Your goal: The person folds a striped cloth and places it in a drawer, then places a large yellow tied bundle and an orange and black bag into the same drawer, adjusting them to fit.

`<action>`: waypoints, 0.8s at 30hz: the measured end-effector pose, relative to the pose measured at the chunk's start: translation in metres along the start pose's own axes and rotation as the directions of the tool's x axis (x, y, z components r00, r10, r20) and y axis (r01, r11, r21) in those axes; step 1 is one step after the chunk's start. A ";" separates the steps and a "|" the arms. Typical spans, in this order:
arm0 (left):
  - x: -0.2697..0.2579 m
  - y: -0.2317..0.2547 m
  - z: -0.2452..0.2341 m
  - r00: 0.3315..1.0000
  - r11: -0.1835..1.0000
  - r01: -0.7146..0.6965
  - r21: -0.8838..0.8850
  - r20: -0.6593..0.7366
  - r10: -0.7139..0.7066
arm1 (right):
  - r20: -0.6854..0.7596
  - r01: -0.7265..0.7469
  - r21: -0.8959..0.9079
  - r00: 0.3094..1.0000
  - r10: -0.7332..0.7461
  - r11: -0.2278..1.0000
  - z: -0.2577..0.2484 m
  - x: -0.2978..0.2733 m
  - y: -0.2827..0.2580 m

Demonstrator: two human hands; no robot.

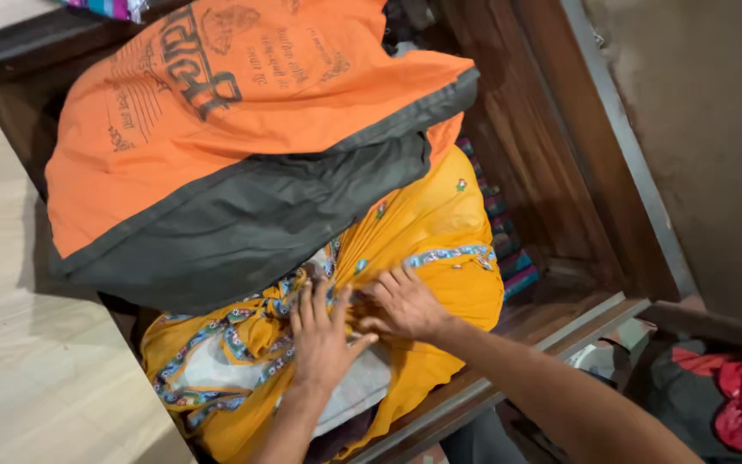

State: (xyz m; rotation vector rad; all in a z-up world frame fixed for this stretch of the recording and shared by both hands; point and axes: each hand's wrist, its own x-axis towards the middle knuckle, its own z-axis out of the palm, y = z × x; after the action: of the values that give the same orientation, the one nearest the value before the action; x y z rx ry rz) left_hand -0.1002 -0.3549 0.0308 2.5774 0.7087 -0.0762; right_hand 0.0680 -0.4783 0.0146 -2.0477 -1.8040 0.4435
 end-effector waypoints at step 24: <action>-0.109 0.077 0.104 0.986 0.997 0.047 0.054 -0.160 -0.037 | -0.319 -0.312 -0.083 0.908 0.272 0.946 0.012 -0.143 -0.005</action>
State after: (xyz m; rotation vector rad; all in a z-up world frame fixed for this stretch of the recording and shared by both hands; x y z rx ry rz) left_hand -0.1494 -0.5111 -0.0112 2.6457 0.8305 0.0987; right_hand 0.0395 -0.6189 0.0052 -2.3414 -1.3835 0.0761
